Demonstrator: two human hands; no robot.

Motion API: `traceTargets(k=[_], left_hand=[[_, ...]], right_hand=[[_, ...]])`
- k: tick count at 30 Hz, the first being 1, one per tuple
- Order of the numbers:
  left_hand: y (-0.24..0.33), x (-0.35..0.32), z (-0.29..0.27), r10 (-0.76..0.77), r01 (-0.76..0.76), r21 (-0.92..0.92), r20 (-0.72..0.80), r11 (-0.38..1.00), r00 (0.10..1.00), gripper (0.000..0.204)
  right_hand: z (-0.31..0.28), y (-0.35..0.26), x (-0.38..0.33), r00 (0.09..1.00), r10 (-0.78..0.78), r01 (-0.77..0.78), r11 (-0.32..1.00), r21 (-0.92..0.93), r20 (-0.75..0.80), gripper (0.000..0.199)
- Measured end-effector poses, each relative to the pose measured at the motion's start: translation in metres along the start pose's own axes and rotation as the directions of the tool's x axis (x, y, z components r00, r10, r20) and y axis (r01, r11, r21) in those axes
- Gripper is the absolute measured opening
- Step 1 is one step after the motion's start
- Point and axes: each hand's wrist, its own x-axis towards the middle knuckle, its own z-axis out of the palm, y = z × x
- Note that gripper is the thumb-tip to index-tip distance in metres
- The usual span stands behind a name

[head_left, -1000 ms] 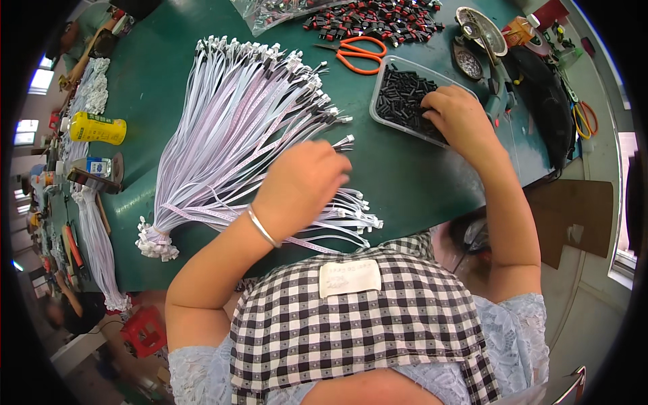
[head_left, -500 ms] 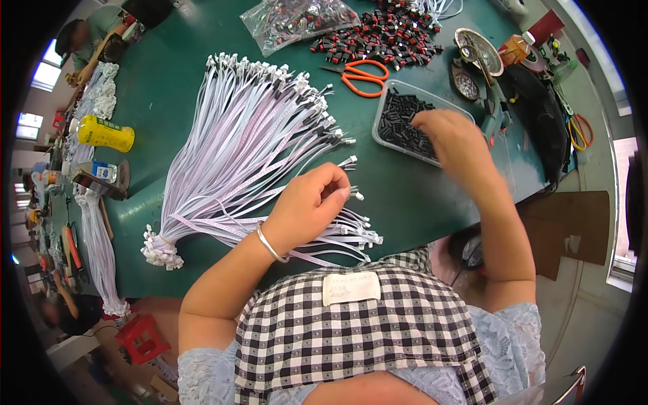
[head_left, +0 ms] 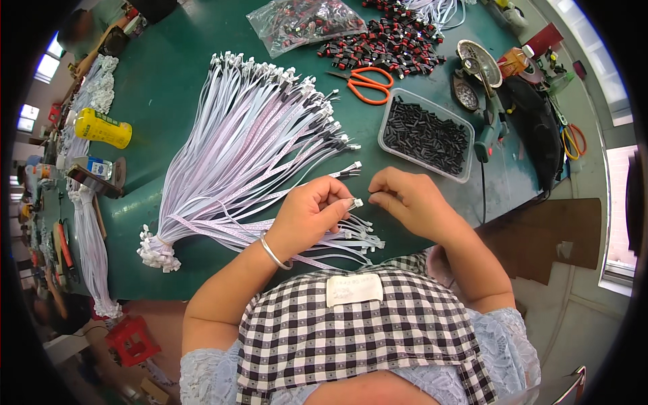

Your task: The person sits at a green workbench and repeatedly picks up white cables and black plastic connectors. They insert the connector into the end of each cable by hand and place the finished unit on the table. The process is repetitive and involves handling materials from a large pile and a container.

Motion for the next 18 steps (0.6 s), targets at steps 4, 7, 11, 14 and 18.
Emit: traceTargets(k=[4, 7, 11, 14, 18], left_hand=[[-0.002, 0.001, 0.001, 0.005, -0.004, 0.051, -0.017, 0.999, 1.000, 0.010], [-0.001, 0.001, 0.003, 0.008, -0.005, 0.054, -0.047, 0.999, 0.999, 0.009], [-0.005, 0.002, 0.002, -0.005, -0.001, -0.075, -0.077, 0.997, 0.997, 0.009], [-0.007, 0.002, 0.001, -0.015, 0.010, -0.092, -0.062, 0.996, 0.998, 0.009], [-0.009, 0.002, 0.001, -0.013, 0.008, -0.095, -0.058, 0.995, 0.998, 0.009]], right_hand=[[0.009, 0.000, -0.002, 0.982, -0.066, 0.097, 0.981, 0.167, -0.180, 0.015], [0.022, -0.010, -0.006, 0.984, 0.032, 0.067, 0.843, 0.534, -0.175, 0.013], [0.043, 0.005, -0.009, 0.978, 0.190, -0.065, 0.675, 0.735, -0.088, 0.013], [0.047, 0.011, -0.010, 0.966, 0.258, -0.139, 0.606, 0.784, -0.028, 0.013], [0.046, 0.012, -0.009, 0.965, 0.262, -0.146, 0.595, 0.790, -0.019, 0.012]])
